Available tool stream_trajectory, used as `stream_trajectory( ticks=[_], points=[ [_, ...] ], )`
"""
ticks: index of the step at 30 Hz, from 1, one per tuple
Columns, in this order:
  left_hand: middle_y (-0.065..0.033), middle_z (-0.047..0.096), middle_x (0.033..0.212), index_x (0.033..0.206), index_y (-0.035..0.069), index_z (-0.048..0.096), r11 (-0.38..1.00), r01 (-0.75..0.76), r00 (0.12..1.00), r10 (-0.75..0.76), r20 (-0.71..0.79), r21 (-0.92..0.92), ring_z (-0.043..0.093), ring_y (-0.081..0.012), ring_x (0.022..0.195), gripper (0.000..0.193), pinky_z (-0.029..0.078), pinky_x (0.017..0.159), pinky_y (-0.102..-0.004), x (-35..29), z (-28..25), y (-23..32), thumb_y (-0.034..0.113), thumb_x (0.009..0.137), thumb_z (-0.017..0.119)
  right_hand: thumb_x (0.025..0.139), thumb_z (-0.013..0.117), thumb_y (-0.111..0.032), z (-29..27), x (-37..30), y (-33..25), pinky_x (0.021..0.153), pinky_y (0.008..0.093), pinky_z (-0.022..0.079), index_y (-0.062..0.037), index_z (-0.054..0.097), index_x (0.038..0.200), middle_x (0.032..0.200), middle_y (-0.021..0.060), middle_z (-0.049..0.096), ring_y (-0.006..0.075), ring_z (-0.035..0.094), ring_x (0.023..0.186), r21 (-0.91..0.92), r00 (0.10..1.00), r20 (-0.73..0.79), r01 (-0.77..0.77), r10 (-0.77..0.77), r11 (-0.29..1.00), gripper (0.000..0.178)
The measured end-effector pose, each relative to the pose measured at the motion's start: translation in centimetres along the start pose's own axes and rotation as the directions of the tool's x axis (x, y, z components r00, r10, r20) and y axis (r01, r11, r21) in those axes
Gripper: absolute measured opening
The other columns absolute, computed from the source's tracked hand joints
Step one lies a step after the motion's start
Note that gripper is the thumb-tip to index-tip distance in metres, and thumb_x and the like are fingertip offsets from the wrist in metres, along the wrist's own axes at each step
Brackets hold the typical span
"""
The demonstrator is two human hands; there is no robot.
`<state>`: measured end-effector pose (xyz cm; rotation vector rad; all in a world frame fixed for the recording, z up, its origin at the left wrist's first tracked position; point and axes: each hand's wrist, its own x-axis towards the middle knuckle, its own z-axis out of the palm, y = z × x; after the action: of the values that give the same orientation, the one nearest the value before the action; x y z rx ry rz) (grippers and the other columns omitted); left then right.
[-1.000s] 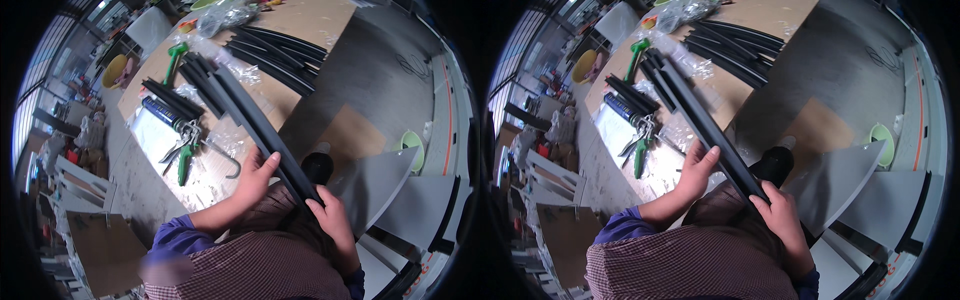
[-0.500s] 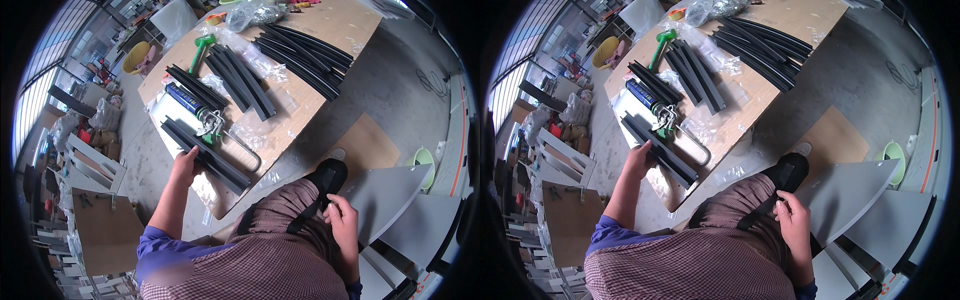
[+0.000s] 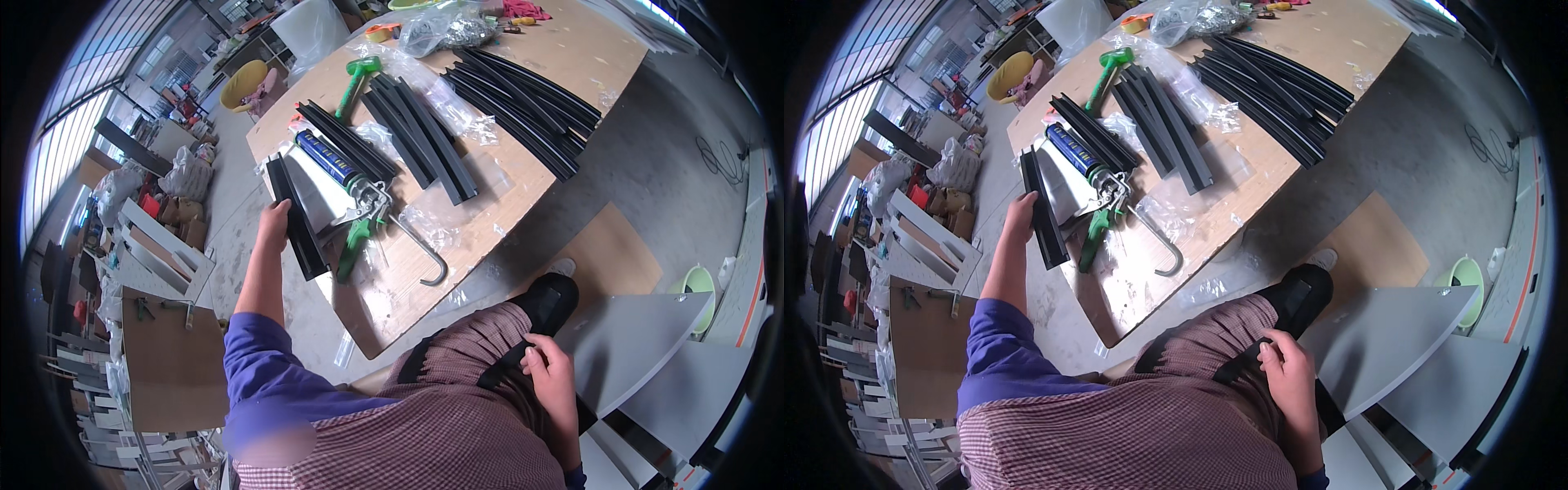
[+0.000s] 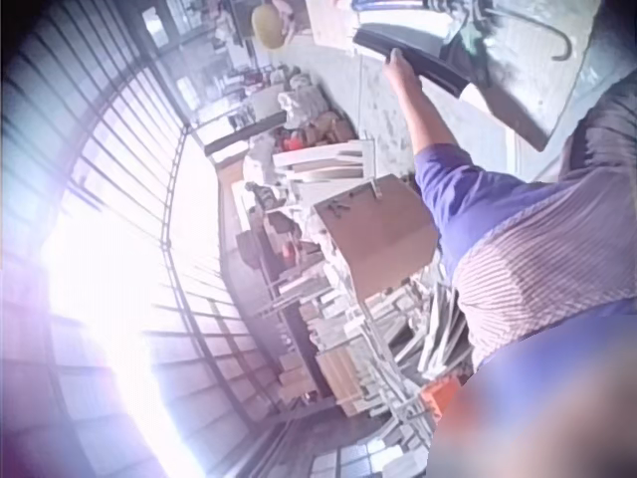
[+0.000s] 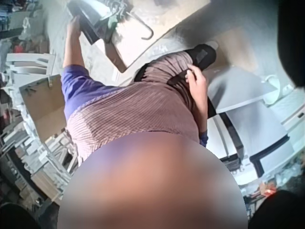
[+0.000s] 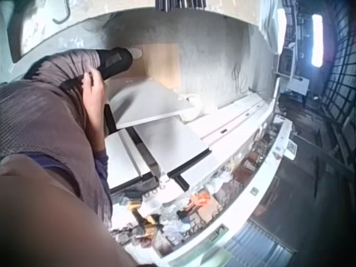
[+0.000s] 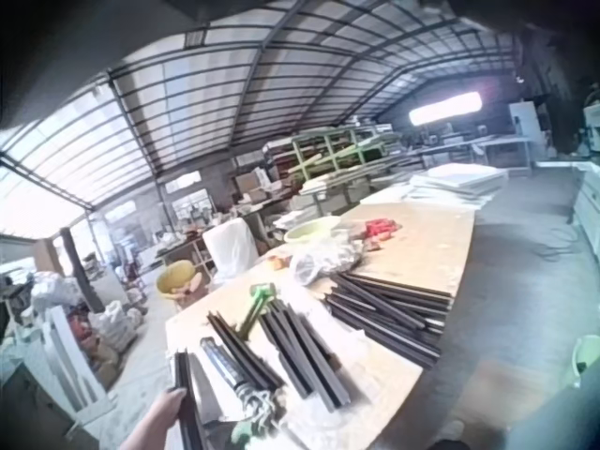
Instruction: The person assembles a white panel with black metal profiles. They align the profiles to the panel edges, insert screws, and use a cordless drill to fasten them. The person handles multiple profiles and panels, positioning and securing them together.
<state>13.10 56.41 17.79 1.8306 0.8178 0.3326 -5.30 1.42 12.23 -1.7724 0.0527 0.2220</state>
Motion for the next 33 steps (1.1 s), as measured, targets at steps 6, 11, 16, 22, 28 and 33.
stream_trajectory(
  ticks=[6, 11, 16, 22, 28, 33],
  points=[
    [-0.0108, 0.066, 0.098, 0.128, -0.001, 0.057, 0.995, -0.017, 0.995, 0.027, 0.099, -0.099, 0.065, -0.0202, 0.078, 0.043, 0.052, 0.064, -0.0347, 7.7, -2.5, -2.9, 0.025, 0.094, 0.057, 0.093, 0.055, -0.005, 0.7, -0.3, 0.2, 0.065, 0.0265, 0.05, 0.0027, 0.061, 0.114, 0.078, 0.0092, 0.065, 0.0123, 0.06, 0.067, -0.019, 0.996, 0.034, -0.081, 0.081, 0.997, 0.023],
    [-0.0157, 0.067, 0.102, 0.119, -0.001, 0.064, 0.976, 0.104, 0.992, -0.087, -0.095, 0.192, 0.065, -0.0251, 0.081, 0.038, 0.052, 0.067, -0.0396, 12.1, -0.1, -3.1, 0.027, 0.094, 0.058, 0.09, 0.06, -0.007, 1.4, 0.0, 0.1, 0.062, 0.0289, 0.052, -0.0001, 0.063, 0.113, 0.075, 0.0112, 0.067, 0.0155, 0.065, 0.064, -0.062, 0.996, 0.024, -0.079, 0.08, 0.995, 0.024],
    [-0.0272, 0.067, 0.104, 0.097, -0.004, 0.069, 0.376, -0.056, 0.905, 0.41, -0.112, 0.925, 0.067, -0.0377, 0.091, 0.047, 0.052, 0.079, -0.0459, 9.9, 3.4, 0.2, 0.041, 0.093, 0.056, 0.09, 0.06, -0.008, 1.4, 0.0, -0.4, 0.063, 0.029, 0.053, -0.0006, 0.063, 0.113, 0.076, 0.011, 0.067, 0.0157, 0.065, 0.065, -0.078, 0.995, 0.005, -0.099, 0.1, 0.992, 0.024],
    [-0.0214, 0.069, 0.099, 0.104, -0.012, 0.066, 0.967, 0.068, 0.998, -0.066, -0.019, 0.245, 0.067, -0.0354, 0.089, 0.077, 0.052, 0.082, -0.0415, 8.3, 9.4, 3.6, 0.062, 0.08, 0.067, 0.092, 0.055, -0.006, 0.8, -0.2, -1.1, 0.066, 0.0272, 0.052, 0.0018, 0.063, 0.115, 0.078, 0.01, 0.066, 0.0127, 0.062, 0.068, -0.055, 0.988, -0.014, -0.153, 0.152, 0.987, 0.025],
    [-0.0175, 0.065, 0.108, 0.118, -0.009, 0.059, 0.986, 0.137, 0.987, -0.144, 0.071, 0.098, 0.068, -0.0287, 0.084, 0.062, 0.057, 0.068, -0.0438, 8.8, 12.3, 3.8, 0.041, 0.082, 0.066, 0.092, 0.055, -0.006, -0.1, -1.1, -0.4, 0.066, 0.0264, 0.05, 0.0025, 0.063, 0.115, 0.081, 0.0096, 0.066, 0.012, 0.06, 0.069, 0.03, 0.992, -0.03, -0.121, 0.122, 0.992, 0.025],
    [-0.0091, 0.062, 0.082, 0.108, 0.004, 0.054, 0.977, 0.044, 0.992, -0.017, 0.128, -0.207, 0.065, -0.0237, 0.065, 0.038, 0.057, 0.061, -0.0384, 3.0, 10.5, 7.7, 0.036, 0.089, 0.059, 0.094, 0.055, -0.007, -1.4, -2.7, 0.6, 0.065, 0.026, 0.05, 0.0022, 0.062, 0.115, 0.078, 0.008, 0.064, 0.0114, 0.059, 0.068, 0.109, 0.98, -0.082, -0.17, 0.179, 0.979, 0.023]
  ],
)
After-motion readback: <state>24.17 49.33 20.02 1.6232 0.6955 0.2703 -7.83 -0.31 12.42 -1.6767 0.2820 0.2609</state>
